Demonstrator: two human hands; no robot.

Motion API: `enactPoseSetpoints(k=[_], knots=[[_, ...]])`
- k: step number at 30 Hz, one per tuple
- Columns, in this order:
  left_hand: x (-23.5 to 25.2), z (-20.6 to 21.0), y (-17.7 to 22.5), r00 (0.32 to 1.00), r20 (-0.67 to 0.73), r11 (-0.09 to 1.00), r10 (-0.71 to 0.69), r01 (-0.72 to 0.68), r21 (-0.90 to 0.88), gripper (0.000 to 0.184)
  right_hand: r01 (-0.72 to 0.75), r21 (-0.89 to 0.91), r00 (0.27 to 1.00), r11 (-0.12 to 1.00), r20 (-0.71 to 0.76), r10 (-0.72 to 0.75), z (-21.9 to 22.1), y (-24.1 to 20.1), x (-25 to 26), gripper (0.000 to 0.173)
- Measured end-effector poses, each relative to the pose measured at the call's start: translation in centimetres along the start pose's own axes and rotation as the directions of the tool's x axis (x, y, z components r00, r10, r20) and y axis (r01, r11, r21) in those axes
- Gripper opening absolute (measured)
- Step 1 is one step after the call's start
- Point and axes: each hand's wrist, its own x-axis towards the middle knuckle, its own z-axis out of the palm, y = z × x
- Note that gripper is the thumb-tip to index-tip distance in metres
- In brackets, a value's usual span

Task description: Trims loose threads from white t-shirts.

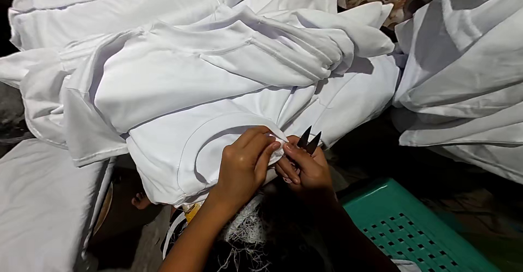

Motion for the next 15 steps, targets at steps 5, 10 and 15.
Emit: enactPoseSetpoints(k=[5, 10, 15], knots=[[-0.3, -0.5, -0.8, 0.993, 0.104, 0.998, 0.048, -0.044, -0.044, 0.022, -0.026, 0.005, 0.998, 1.000, -0.050, 0.027, -0.6, -0.3, 0.3, 0.024], [-0.5, -0.5, -0.9, 0.979, 0.188, 0.997, 0.074, -0.079, 0.018, 0.022, 0.006, -0.141, 0.994, 0.990, -0.107, -0.021, -0.4, -0.4, 0.5, 0.023], [-0.3, 0.1, -1.4, 0.968, 0.148, 0.978, 0.202, -0.207, 0.016, 0.019, 0.078, -0.319, 0.994, 0.944, -0.046, -0.098, -0.9, -0.1, 0.6, 0.022]])
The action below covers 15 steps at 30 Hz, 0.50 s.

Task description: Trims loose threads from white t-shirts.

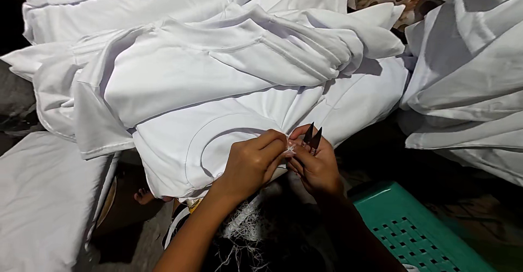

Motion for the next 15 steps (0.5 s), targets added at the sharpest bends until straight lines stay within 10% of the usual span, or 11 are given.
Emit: enactPoseSetpoints(k=[3, 9, 15], knots=[[-0.6, -0.8, 1.3, 0.998, -0.021, 0.995, -0.059, 0.057, -0.082, 0.027, 0.287, -0.347, 0.957, 0.893, 0.061, -0.284, -1.3, 0.6, -0.9, 0.017], [-3.1, -1.2, 2.8, 0.989, -0.143, 0.999, -0.047, 0.046, -0.009, 0.024, 0.448, -0.837, 0.823, 0.313, 0.250, -0.509, -1.7, 1.0, -3.8, 0.039], [-3.2, -0.7, 2.5, 0.987, -0.161, 1.000, -0.013, 0.017, 0.024, 0.024, 0.437, -0.851, 0.816, 0.292, 0.238, -0.527, 0.6, 0.9, -2.6, 0.034]])
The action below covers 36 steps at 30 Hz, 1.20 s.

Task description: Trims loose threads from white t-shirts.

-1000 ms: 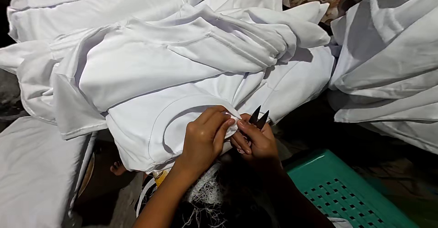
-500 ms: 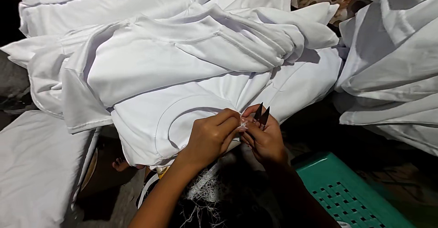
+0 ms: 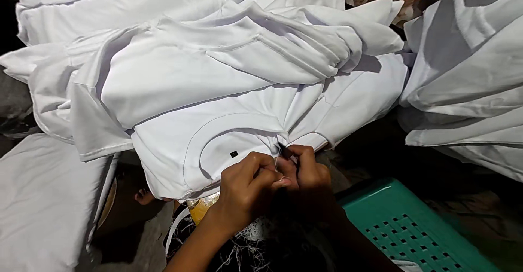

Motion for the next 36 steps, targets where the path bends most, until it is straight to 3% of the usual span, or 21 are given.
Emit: enactPoseSetpoints(k=[2, 4, 7, 9, 10, 11, 12, 14, 15, 16, 17, 19, 20, 22, 24, 25, 27, 29, 32, 34, 36], knots=[[-0.3, -0.7, 0.1, 1.000, 0.000, 0.999, -0.023, 0.023, -0.026, 0.026, -0.056, 0.046, 0.998, 0.997, 0.002, 0.056, 0.0, 0.4, 0.3, 0.034], [-1.0, -1.3, 0.7, 0.994, 0.074, 0.990, -0.082, 0.090, -0.111, 0.032, -0.158, 0.202, 0.987, 0.967, 0.065, 0.148, -0.1, 1.2, 0.6, 0.038], [-1.9, -1.2, 2.6, 0.928, 0.355, 0.959, -0.115, 0.197, -0.204, 0.052, -0.300, 0.461, 0.951, 0.835, 0.208, 0.228, 1.1, 1.6, 1.9, 0.030], [-1.9, -1.1, 3.5, 0.844, 0.506, 0.953, -0.178, 0.276, -0.124, 0.052, -0.235, 0.472, 0.969, 0.850, 0.177, 0.170, 1.4, 0.6, 3.6, 0.022], [-1.6, -1.6, 3.4, 0.826, 0.495, 0.935, -0.270, 0.347, -0.069, 0.053, -0.166, 0.466, 0.985, 0.869, 0.127, 0.120, 0.8, 0.1, 4.8, 0.021], [-1.1, -2.7, 3.1, 0.826, 0.398, 0.895, -0.400, 0.445, -0.024, 0.052, -0.100, 0.460, 0.995, 0.882, 0.064, 0.080, -0.1, -0.2, 6.3, 0.020], [-0.5, -4.0, 2.4, 0.827, 0.179, 0.841, -0.533, 0.541, 0.001, 0.039, -0.038, 0.447, 0.999, 0.894, -0.013, 0.049, -1.1, -0.4, 7.9, 0.020], [1.4, -7.5, -0.9, 0.710, -0.310, 0.755, -0.633, 0.654, -0.045, 0.016, 0.102, 0.416, 0.982, 0.904, -0.189, -0.024, -1.8, -0.8, 11.8, 0.022], [2.4, -9.5, -3.0, 0.648, -0.469, 0.741, -0.600, 0.671, -0.021, 0.025, 0.164, 0.391, 0.965, 0.906, -0.254, -0.065, -1.1, -1.0, 13.8, 0.022], [3.0, -11.9, -5.3, 0.677, -0.489, 0.754, -0.550, 0.654, 0.057, 0.058, 0.204, 0.338, 0.952, 0.919, -0.288, -0.105, 0.1, -0.9, 15.7, 0.020], [3.5, -13.9, -8.0, 0.726, -0.496, 0.757, -0.477, 0.626, 0.187, 0.079, 0.190, 0.260, 0.962, 0.947, -0.240, -0.127, 1.7, -0.5, 17.3, 0.019], [3.4, -16.3, -12.9, 0.760, -0.511, 0.682, -0.402, 0.620, 0.387, 0.079, 0.056, 0.124, 0.996, 0.991, 0.058, -0.063, 5.3, 0.5, 19.4, 0.024], [2.5, -16.7, -14.9, 0.755, -0.486, 0.636, -0.440, 0.644, 0.426, 0.075, 0.009, 0.053, 0.981, 0.999, 0.193, -0.019, 7.0, 1.1, 19.8, 0.032], [0.5, -16.9, -17.4, 0.729, -0.431, 0.585, -0.532, 0.684, 0.435, 0.075, -0.004, -0.044, 0.946, 0.999, 0.323, 0.018, 8.6, 1.1, 20.1, 0.042], [0.0, -16.5, -15.7, 0.705, -0.415, 0.559, -0.575, 0.709, 0.429, 0.070, 0.006, -0.064, 0.934, 0.998, 0.357, 0.017, 8.5, 0.9, 20.2, 0.040], [0.1, -15.9, -13.4, 0.724, -0.394, 0.566, -0.566, 0.689, 0.452, 0.061, 0.009, -0.067, 0.929, 0.998, 0.369, 0.017, 8.2, 0.9, 20.1, 0.039], [0.2, -13.0, -8.6, 0.857, -0.292, 0.686, -0.425, 0.515, 0.514, 0.036, 0.020, -0.054, 0.925, 0.998, 0.380, 0.002, 8.0, 1.1, 20.1, 0.038], [0.0, -8.2, -5.0, 0.950, -0.026, 0.846, -0.310, 0.288, 0.448, 0.032, 0.035, 0.044, 0.932, 0.998, 0.360, -0.048, 7.9, 1.9, 19.9, 0.037], [0.2, -1.6, -3.0, 0.912, 0.352, 0.951, -0.213, 0.110, 0.290, 0.034, 0.073, 0.402, 0.972, 0.913, 0.178, -0.156, 7.1, 3.2, 18.6, 0.033], [1.8, -0.1, -2.4, 0.919, 0.377, 0.993, -0.116, 0.119, 0.016, 0.026, 0.037, 0.599, 0.991, 0.800, 0.080, -0.105, 4.1, 2.5, 16.7, 0.034], [3.8, -0.6, -1.7, 0.953, 0.271, 0.965, -0.132, 0.187, -0.187, 0.024, -0.023, 0.648, 0.999, 0.762, 0.050, -0.013, 0.5, 2.0, 13.5, 0.033]])
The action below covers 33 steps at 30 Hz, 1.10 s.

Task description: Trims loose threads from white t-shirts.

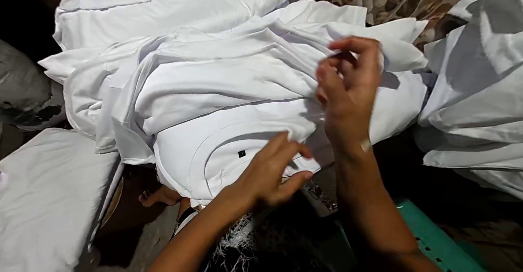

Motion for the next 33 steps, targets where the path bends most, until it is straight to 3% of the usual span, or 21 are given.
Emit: enactPoseSetpoints(k=[4, 8, 10, 12, 13, 14, 15, 17, 18, 19, 21, 22, 23, 25, 26, 27, 28, 29, 31, 32, 33], knots=[[1.5, -2.8, 0.7, 0.978, -0.065, 0.915, -0.198, 0.160, -0.371, 0.056, -0.065, -0.069, 0.987, 0.995, -0.151, 0.054, -1.1, -1.2, -6.0, 0.032], [1.2, -2.6, 0.6, 0.966, -0.094, 0.874, -0.241, 0.174, -0.454, 0.064, -0.061, -0.070, 0.974, 0.996, -0.223, 0.044, 0.3, -1.3, -8.8, 0.019], [1.0, -2.2, 0.4, 0.971, -0.130, 0.941, -0.202, 0.155, -0.302, 0.053, -0.035, -0.055, 0.973, 0.998, -0.229, 0.021, 0.6, -1.6, -8.8, 0.012], [0.5, -1.3, 0.5, 0.986, -0.163, 0.996, -0.027, 0.040, 0.078, 0.022, -0.077, -0.088, 0.991, 0.993, -0.116, 0.066, 0.3, -1.6, -8.0, 0.018], [0.1, -0.5, 0.7, 0.989, -0.119, 0.956, 0.090, -0.052, 0.290, 0.011, -0.133, -0.169, 0.991, 0.977, -0.010, 0.133, 0.0, -1.6, -7.4, 0.030], [-0.5, 0.5, 0.8, 0.978, -0.052, 0.875, 0.200, -0.155, 0.458, 0.012, -0.193, -0.312, 0.964, 0.930, 0.116, 0.239, -0.3, -1.6, -6.6, 0.041], [-1.0, 1.3, 0.7, 0.962, 0.010, 0.784, 0.274, -0.230, 0.576, 0.017, -0.220, -0.462, 0.893, 0.859, 0.258, 0.368, -0.3, -1.9, -5.7, 0.049], [-2.1, 2.3, -0.2, 0.949, 0.056, 0.676, 0.310, -0.262, 0.688, 0.022, -0.184, -0.677, 0.671, 0.712, 0.443, 0.594, 0.3, -2.5, -4.1, 0.047], [-2.5, 2.4, -0.5, 0.952, 0.034, 0.652, 0.305, -0.235, 0.720, 0.022, -0.145, -0.707, 0.638, 0.693, 0.468, 0.611, 0.6, -2.7, -4.0, 0.038], [-2.8, 2.5, -0.6, 0.957, -0.025, 0.656, 0.289, -0.179, 0.733, 0.021, -0.129, -0.673, 0.687, 0.728, 0.469, 0.555, 0.6, -2.7, -4.4, 0.026], [-3.1, 2.3, -0.1, 0.969, -0.192, 0.730, 0.154, 0.020, 0.683, 0.017, -0.180, -0.446, 0.870, 0.877, 0.344, 0.353, 0.1, -1.5, -6.0, 0.014], [-3.2, 2.1, 0.4, 0.966, -0.254, 0.775, 0.043, 0.128, 0.619, 0.018, -0.291, -0.240, 0.906, 0.926, 0.240, 0.347, 0.0, -1.0, -6.7, 0.014], [-3.2, 1.7, 0.8, 0.955, -0.294, 0.826, -0.049, 0.204, 0.525, 0.020, -0.426, 0.067, 0.897, 0.902, 0.160, 0.412, 0.4, -0.8, -7.2, 0.016], [-3.6, 0.7, 1.3, 0.940, -0.286, 0.940, -0.185, 0.254, 0.229, 0.019, -0.583, 0.596, 0.773, 0.552, 0.199, 0.602, 1.3, -0.8, -8.0, 0.028], [-3.9, 0.2, 1.3, 0.945, -0.254, 0.973, -0.206, 0.226, 0.052, 0.022, -0.593, 0.708, 0.729, 0.384, 0.269, 0.630, 1.6, -0.6, -8.5, 0.028], [-4.2, -0.2, 1.2, 0.953, -0.228, 0.979, -0.198, 0.179, -0.100, 0.025, -0.587, 0.749, 0.717, 0.307, 0.305, 0.627, 2.0, -0.4, -9.0, 0.026], [-4.4, -0.4, 1.2, 0.959, -0.218, 0.970, -0.179, 0.136, -0.201, 0.029, -0.577, 0.734, 0.735, 0.357, 0.277, 0.619, 2.4, -0.3, -9.5, 0.023], [-4.6, -0.6, 1.3, 0.961, -0.220, 0.962, -0.166, 0.108, -0.251, 0.030, -0.553, 0.648, 0.783, 0.524, 0.189, 0.593, 2.7, -0.4, -9.9, 0.019], [-4.8, -0.6, 1.8, 0.959, -0.245, 0.971, -0.143, 0.088, -0.224, 0.029, -0.340, 0.206, 0.940, 0.917, 0.041, 0.339, 2.3, -0.2, -11.0, 0.017], [-4.8, -0.5, 1.9, 0.955, -0.266, 0.981, -0.128, 0.082, -0.177, 0.026, -0.190, -0.050, 0.982, 0.981, 0.010, 0.190, 1.9, 0.0, -11.5, 0.023], [-4.8, -0.4, 1.9, 0.953, -0.281, 0.987, -0.113, 0.075, -0.141, 0.024, -0.065, -0.257, 0.997, 0.964, 0.011, 0.070, 1.5, 0.1, -11.8, 0.032]])
